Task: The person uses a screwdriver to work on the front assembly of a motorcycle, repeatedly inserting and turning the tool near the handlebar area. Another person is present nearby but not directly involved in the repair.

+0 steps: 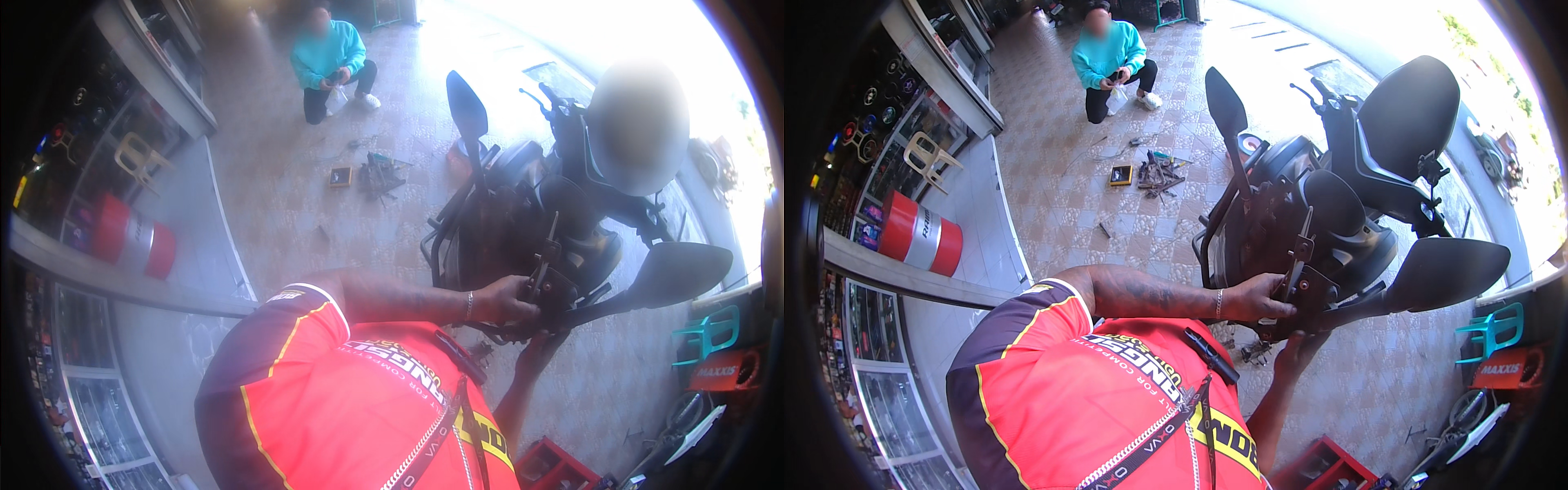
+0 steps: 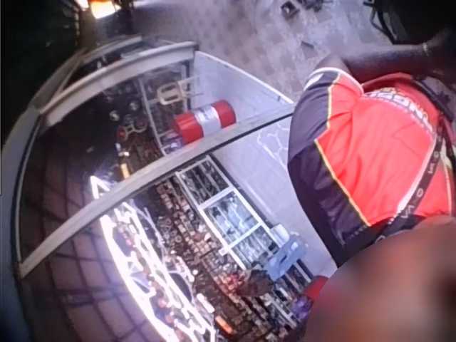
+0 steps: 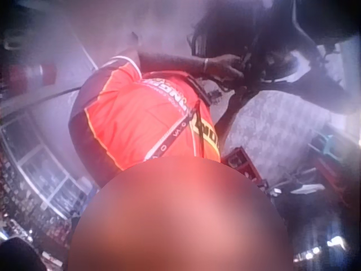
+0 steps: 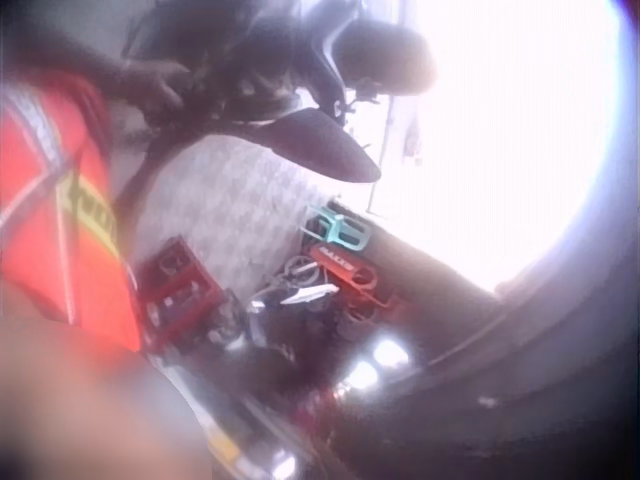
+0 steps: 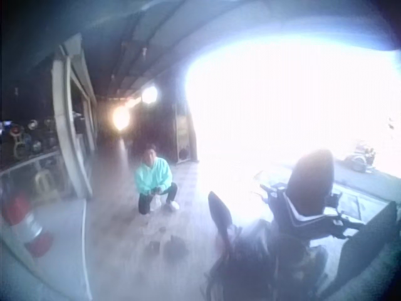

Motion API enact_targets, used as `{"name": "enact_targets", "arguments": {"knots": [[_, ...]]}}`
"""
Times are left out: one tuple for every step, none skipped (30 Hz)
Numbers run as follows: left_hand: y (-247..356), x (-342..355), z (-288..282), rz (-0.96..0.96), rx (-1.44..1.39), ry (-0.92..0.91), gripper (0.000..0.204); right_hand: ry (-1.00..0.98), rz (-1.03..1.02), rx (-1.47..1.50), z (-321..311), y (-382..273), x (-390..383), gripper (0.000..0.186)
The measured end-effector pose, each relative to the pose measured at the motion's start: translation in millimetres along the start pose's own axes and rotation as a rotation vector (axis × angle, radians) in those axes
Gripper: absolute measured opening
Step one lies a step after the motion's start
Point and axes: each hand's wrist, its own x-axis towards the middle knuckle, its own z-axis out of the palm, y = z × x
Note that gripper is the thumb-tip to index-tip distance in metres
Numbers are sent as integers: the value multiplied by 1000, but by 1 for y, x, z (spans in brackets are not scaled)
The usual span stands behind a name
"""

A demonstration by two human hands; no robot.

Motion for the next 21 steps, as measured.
{"name": "enact_targets", "arguments": {"knots": [[-1, 2, 10, -16, -11, 2, 40, 9, 20, -33, -13, -5, 5, 75], [-3, 3, 21, -16, -22, 16, 39, -22, 49, -35, -27, -12, 10, 68], [-7, 3, 31, -17, -32, 31, 39, -49, 62, -64, -42, -21, 14, 61], [-11, 3, 36, -69, -15, 44, 39, -92, 48, -114, -53, -28, 17, 54], [-16, 2, 38, -52, -37, 30, 39, -119, -83, -276, -60, -33, 21, 40], [-21, 2, 34, -26, -44, 39, 39, -135, -22, -326, -60, -36, 24, 37], [-26, 0, 25, -33, -30, 43, 39, -165, -5, -395, -56, -38, 25, 34], [-29, -4, 10, -33, -9, 48, 39, -177, 19, -459, -45, -37, 26, 31], [-34, -10, -5, -39, -44, 39, 39, -198, -2, -519, -31, -34, 24, 31], [-36, -16, -22, -38, -72, 32, 39, -184, 15, -429, -12, -30, 20, 33], [-39, -23, -35, -28, -100, 19, 39, -140, 42, -348, 5, -28, 17, 36], [-40, -28, -44, -62, -111, 16, 39, -116, 65, -232, 22, -26, 15, 39], [-41, -30, -45, -87, -123, 7, 40, -67, 60, -251, 29, -30, 14, 41], [-41, -31, -43, -129, -128, -2, 40, -45, 60, -246, 32, -35, 14, 44], [-40, -29, -35, -178, -140, 1, 42, -22, 51, -230, 32, -42, 17, 47], [-39, -26, -25, -138, -125, 46, 36, -22, 97, -234, 28, -49, 22, 48], [-37, -20, -13, -101, -118, 74, 30, -22, 134, -226, 21, -55, 28, 49], [-34, -14, -3, -63, -111, 101, 25, 11, 193, -230, 14, -59, 34, 50], [-32, -8, 3, -93, -60, 147, 27, -14, 150, -216, 8, -60, 37, 53], [-30, -3, 4, -68, -39, 143, 28, -7, 129, -215, 5, -55, 44, 55], [-32, 0, 6, -65, -28, 125, 29, 21, 152, -248, 0, -50, 45, 57]]}}
